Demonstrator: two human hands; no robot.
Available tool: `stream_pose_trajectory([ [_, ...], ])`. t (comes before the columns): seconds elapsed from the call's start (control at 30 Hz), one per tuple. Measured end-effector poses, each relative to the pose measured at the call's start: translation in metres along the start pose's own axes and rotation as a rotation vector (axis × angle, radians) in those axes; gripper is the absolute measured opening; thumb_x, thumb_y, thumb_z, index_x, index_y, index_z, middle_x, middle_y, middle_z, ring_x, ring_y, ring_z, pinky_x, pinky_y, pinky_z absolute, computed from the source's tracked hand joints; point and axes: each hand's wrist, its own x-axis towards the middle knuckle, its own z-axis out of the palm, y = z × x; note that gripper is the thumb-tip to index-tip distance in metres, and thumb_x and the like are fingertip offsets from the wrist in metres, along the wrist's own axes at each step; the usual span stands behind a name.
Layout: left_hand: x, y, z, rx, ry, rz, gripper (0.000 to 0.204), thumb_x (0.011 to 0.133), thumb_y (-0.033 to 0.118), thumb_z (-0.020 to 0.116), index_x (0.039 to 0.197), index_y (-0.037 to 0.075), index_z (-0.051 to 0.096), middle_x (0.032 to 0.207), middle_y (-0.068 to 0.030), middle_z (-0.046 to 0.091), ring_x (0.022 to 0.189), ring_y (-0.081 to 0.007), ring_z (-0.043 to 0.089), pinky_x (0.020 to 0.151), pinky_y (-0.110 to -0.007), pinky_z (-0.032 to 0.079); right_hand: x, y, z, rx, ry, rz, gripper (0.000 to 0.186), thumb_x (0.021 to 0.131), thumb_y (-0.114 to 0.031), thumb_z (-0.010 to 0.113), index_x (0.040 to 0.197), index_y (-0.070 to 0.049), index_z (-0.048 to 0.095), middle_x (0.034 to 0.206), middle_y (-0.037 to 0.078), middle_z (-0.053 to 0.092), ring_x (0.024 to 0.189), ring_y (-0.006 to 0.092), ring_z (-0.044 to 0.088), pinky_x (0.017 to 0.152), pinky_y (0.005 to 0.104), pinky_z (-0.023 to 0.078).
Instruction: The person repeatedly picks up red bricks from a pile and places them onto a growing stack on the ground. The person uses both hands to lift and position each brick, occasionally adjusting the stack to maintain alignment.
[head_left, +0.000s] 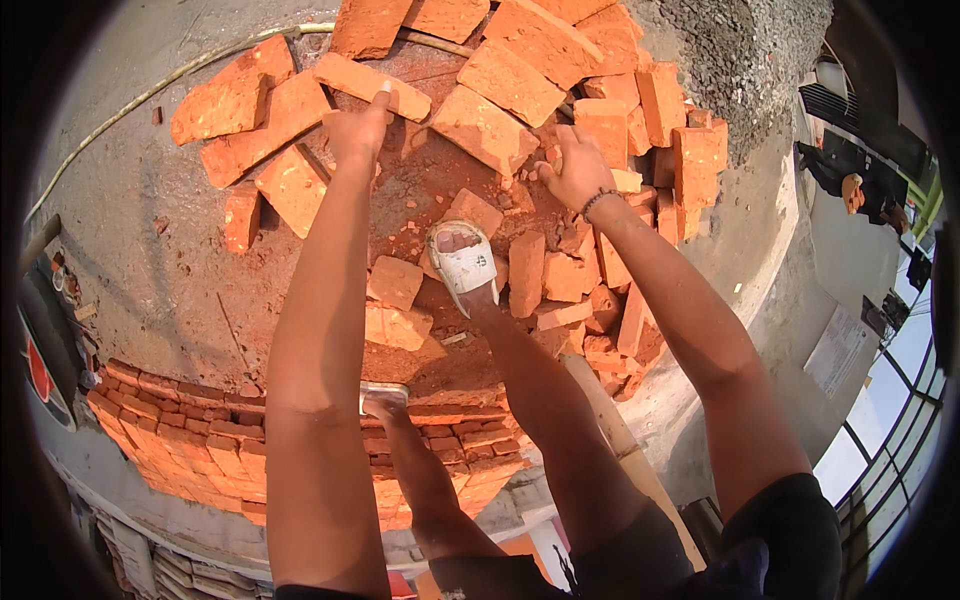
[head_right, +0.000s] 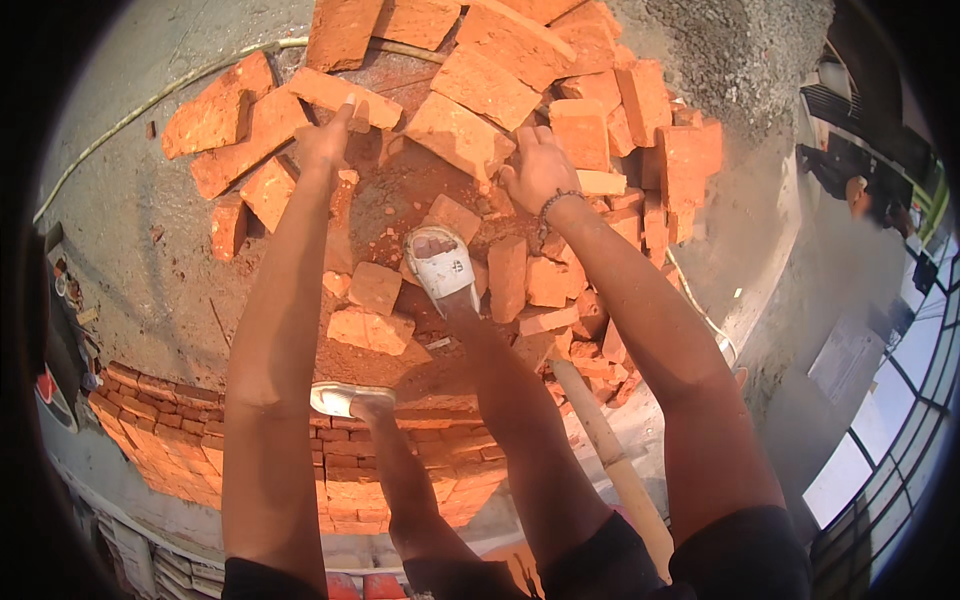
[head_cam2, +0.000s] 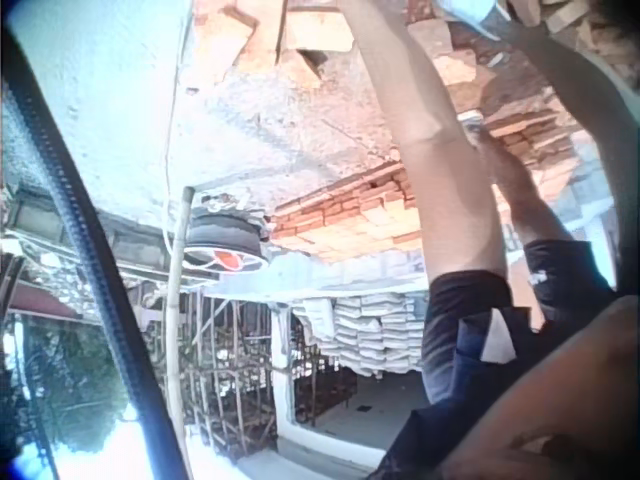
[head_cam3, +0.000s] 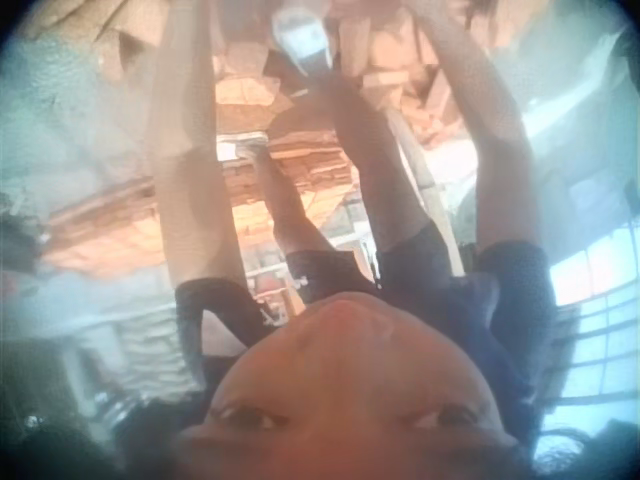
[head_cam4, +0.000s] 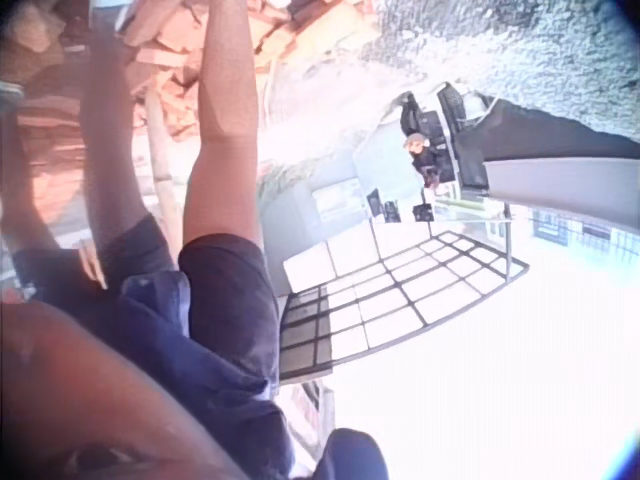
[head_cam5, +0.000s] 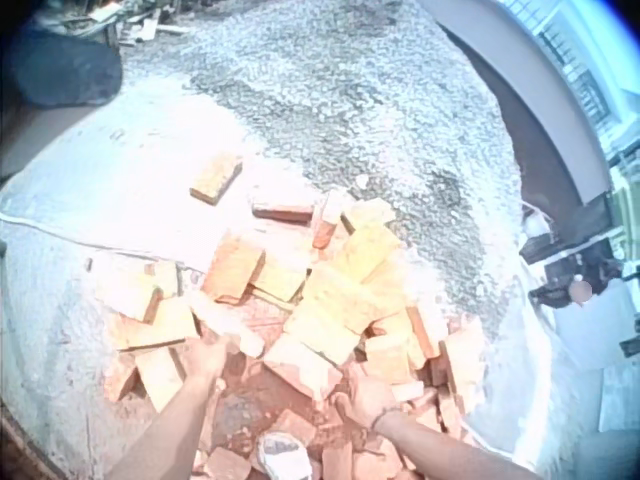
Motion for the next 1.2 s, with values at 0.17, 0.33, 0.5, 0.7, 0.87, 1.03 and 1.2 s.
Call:
stream_pose_trajectory([
  [0.17, 0.048, 0.035, 0.052, -0.027, 0.121, -0.224, 0.123, 0.078, 0.043, 0.086, 0.146, -0.022, 0.007, 0.146, -0.0360, 0.043, 0.132, -0.0414, 0.052, 0.113, -0.041, 0.042, 0.181, 0.055, -0.036, -0.217, 0.206, 0.267, 0.063, 0.075, -0.034, 0.079, 0.124, 0.000, 0.060, 0.110, 0.026, 0.071, 0.103, 0.0425, 0.069, 0.092, 0.0502, 0.055],
  [0.33, 0.052, 0.005, 0.062, -0.245, 0.053, -0.264, 0.093, 0.080, 0.024, 0.084, 0.139, -0.013, 0.022, 0.132, -0.0295, 0.052, 0.107, -0.0352, 0.067, 0.078, -0.045, 0.065, 0.245, 0.072, -0.009, -0.344, 0.153, 0.124, 0.050, 0.077, -0.033, 0.073, 0.116, -0.001, 0.067, 0.112, 0.027, 0.071, 0.105, 0.0421, 0.069, 0.093, 0.0495, 0.055],
  [0.5, 0.028, -0.027, 0.024, -0.305, -0.108, -0.102, 0.062, 0.086, 0.020, 0.075, 0.134, 0.000, 0.042, 0.115, -0.0126, 0.062, 0.095, -0.0222, 0.068, 0.076, -0.040, 0.063, 0.245, 0.059, -0.022, -0.352, 0.019, 0.273, 0.052, 0.076, -0.034, 0.076, 0.116, -0.001, 0.073, 0.113, 0.025, 0.073, 0.107, 0.0392, 0.071, 0.095, 0.0465, 0.056],
  [0.7, -0.093, -0.110, -0.046, -0.757, -0.439, -0.240, 0.054, 0.091, 0.025, 0.070, 0.136, 0.011, 0.044, 0.123, -0.0107, 0.063, 0.104, -0.0246, 0.068, 0.095, -0.046, 0.055, 0.227, 0.067, 0.005, -0.466, 0.087, 0.091, 0.059, 0.083, -0.041, 0.073, 0.129, -0.008, 0.056, 0.125, 0.028, 0.064, 0.120, 0.0442, 0.059, 0.100, 0.0512, 0.050],
  [0.87, -0.241, -0.190, -0.105, -1.025, -0.460, -0.544, 0.080, 0.086, 0.024, 0.073, 0.154, 0.016, 0.030, 0.139, -0.0123, 0.051, 0.132, -0.0307, 0.051, 0.107, -0.060, 0.045, 0.170, 0.121, 0.011, -0.545, 0.217, -0.053, 0.072, 0.084, -0.057, 0.069, 0.132, -0.004, 0.060, 0.115, 0.021, 0.070, 0.107, 0.0407, 0.068, 0.088, 0.0479, 0.055],
  [1.03, -0.362, -0.277, -0.178, -1.247, -0.412, -0.516, 0.090, 0.082, 0.009, 0.075, 0.157, 0.017, 0.025, 0.147, -0.0088, 0.048, 0.136, -0.0258, 0.049, 0.104, -0.050, 0.049, 0.041, 0.089, -0.022, -0.162, 0.012, -0.054, 0.051, 0.093, -0.028, 0.068, 0.130, 0.004, 0.054, 0.105, 0.015, 0.064, 0.093, 0.0288, 0.059, 0.085, 0.0385, 0.048],
  [1.2, -0.456, -0.354, -0.268, -1.392, -0.157, -0.574, 0.083, 0.084, 0.005, 0.072, 0.154, 0.013, 0.028, 0.143, -0.0092, 0.051, 0.134, -0.0255, 0.052, 0.101, -0.046, 0.053, -0.121, -0.149, 0.011, 0.081, -0.294, -0.077, 0.041, 0.080, -0.021, 0.080, 0.107, -0.001, 0.055, 0.094, 0.006, 0.058, 0.087, 0.0184, 0.052, 0.081, 0.0330, 0.047],
])
